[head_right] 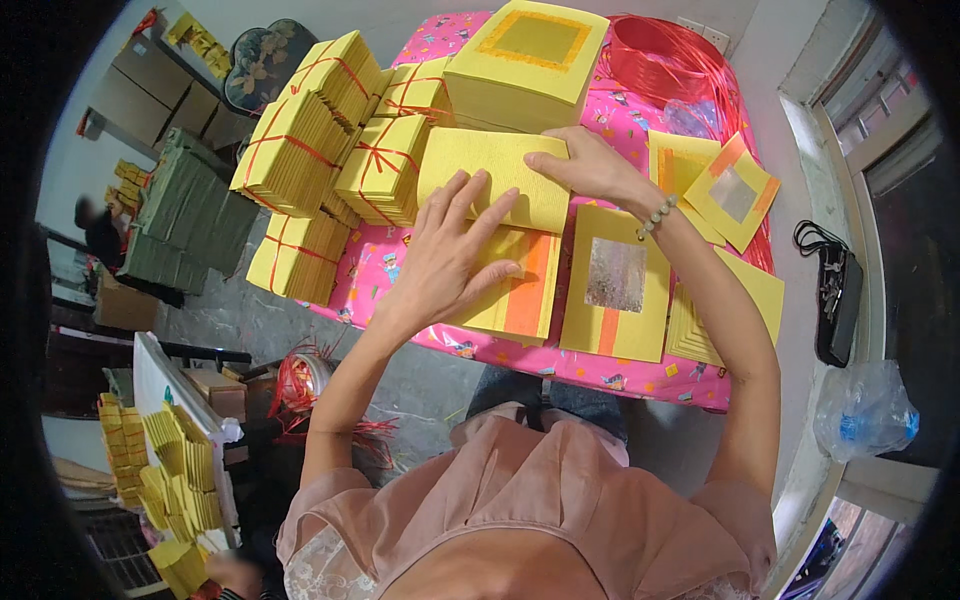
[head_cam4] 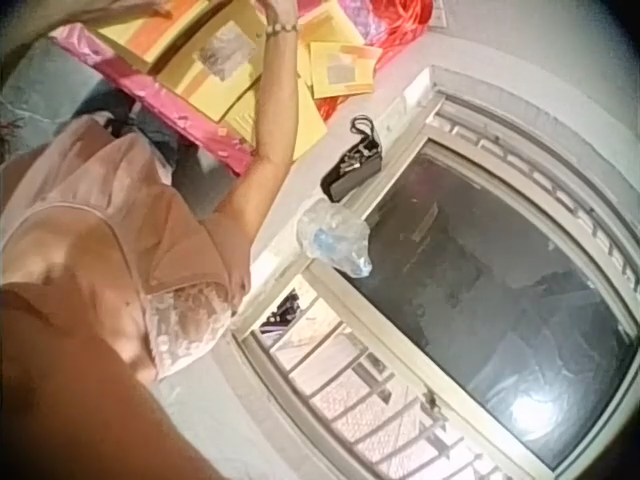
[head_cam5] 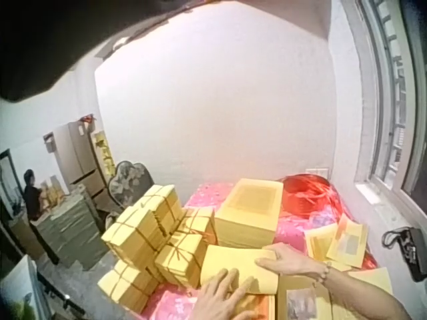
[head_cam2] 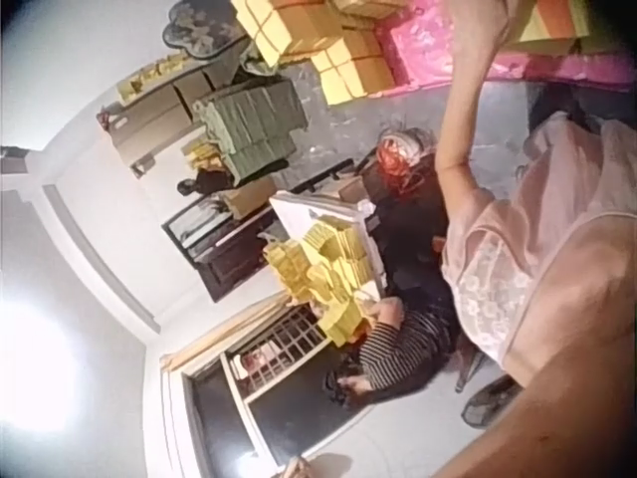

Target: Fold and stack sheets of joss paper on a table.

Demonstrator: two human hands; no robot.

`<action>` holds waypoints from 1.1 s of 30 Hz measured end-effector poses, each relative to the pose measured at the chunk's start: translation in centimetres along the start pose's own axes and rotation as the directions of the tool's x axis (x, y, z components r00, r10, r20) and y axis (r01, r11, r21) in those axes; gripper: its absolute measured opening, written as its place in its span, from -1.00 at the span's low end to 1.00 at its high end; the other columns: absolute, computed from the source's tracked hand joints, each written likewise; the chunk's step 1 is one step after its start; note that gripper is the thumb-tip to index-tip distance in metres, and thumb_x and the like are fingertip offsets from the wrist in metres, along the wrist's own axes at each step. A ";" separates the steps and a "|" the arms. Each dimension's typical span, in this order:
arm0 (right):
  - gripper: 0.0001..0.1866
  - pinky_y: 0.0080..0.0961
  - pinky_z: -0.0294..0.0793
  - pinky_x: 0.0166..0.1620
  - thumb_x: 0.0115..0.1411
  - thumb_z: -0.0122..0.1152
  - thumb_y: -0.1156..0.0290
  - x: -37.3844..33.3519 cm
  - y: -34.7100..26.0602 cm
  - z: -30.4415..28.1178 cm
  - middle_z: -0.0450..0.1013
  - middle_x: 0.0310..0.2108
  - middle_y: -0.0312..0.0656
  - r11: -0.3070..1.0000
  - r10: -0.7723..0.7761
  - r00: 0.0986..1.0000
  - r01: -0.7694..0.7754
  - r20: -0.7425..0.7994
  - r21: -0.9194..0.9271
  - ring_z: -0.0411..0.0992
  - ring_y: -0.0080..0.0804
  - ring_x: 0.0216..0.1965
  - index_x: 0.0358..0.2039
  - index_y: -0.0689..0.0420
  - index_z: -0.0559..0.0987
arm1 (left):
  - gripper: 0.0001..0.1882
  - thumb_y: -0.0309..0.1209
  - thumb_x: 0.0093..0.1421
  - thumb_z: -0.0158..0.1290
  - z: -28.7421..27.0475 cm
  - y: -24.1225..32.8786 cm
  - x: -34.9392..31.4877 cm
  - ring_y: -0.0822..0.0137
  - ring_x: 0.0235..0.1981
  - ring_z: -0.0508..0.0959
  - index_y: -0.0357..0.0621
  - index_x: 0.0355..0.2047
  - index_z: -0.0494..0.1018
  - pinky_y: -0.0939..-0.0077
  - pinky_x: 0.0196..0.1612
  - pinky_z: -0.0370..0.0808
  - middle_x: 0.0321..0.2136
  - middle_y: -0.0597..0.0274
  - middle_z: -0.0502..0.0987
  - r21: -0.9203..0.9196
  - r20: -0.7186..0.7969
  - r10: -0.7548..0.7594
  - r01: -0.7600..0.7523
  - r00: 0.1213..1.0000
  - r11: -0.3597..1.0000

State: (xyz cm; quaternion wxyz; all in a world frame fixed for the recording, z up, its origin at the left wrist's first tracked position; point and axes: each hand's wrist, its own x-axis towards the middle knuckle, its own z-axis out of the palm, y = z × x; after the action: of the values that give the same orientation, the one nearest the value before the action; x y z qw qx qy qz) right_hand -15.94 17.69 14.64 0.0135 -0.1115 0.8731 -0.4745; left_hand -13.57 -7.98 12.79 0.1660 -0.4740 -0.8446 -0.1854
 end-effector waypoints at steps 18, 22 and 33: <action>-0.78 -0.16 0.48 -0.09 0.26 0.14 0.40 3.5 -2.0 3.9 0.50 -0.30 0.00 0.747 -0.237 0.961 0.087 -0.141 -0.659 0.49 0.00 -0.18 -0.16 0.25 0.59 | -0.17 0.23 0.26 -0.11 1.8 -0.9 0.5 -0.32 0.36 0.02 0.05 0.40 0.08 -0.15 0.37 -0.05 0.32 -0.36 0.06 0.000 0.159 -0.056 0.057 0.986 0.998; -0.75 -0.11 0.48 -0.09 0.30 0.06 0.38 5.3 -0.2 4.1 0.51 -0.25 0.03 0.774 -0.134 0.989 0.067 -0.060 -0.630 0.49 0.05 -0.17 -0.16 0.27 0.59 | -0.18 0.23 0.27 -0.12 2.1 -0.8 0.5 -0.32 0.37 0.00 0.11 0.41 0.07 -0.23 0.37 -0.10 0.34 -0.28 0.06 0.007 0.156 -0.074 0.074 0.985 0.997; -0.73 -0.10 0.46 -0.07 0.30 0.03 0.36 5.0 -0.4 4.4 0.48 -0.25 0.01 0.804 -0.161 0.984 0.085 -0.078 -0.588 0.47 0.05 -0.16 -0.17 0.26 0.59 | -0.23 0.19 0.30 -0.12 1.8 -0.6 0.4 -0.26 0.39 -0.05 0.11 0.40 0.07 -0.29 0.36 -0.15 0.39 -0.15 0.00 0.012 0.207 -0.148 0.149 0.967 0.989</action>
State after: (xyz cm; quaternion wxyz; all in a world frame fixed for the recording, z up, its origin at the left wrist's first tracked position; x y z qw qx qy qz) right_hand -20.22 12.86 12.97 -0.1066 -0.1369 0.9663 -0.1902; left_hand -14.46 -7.15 11.25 0.0617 -0.4265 -0.8901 -0.1481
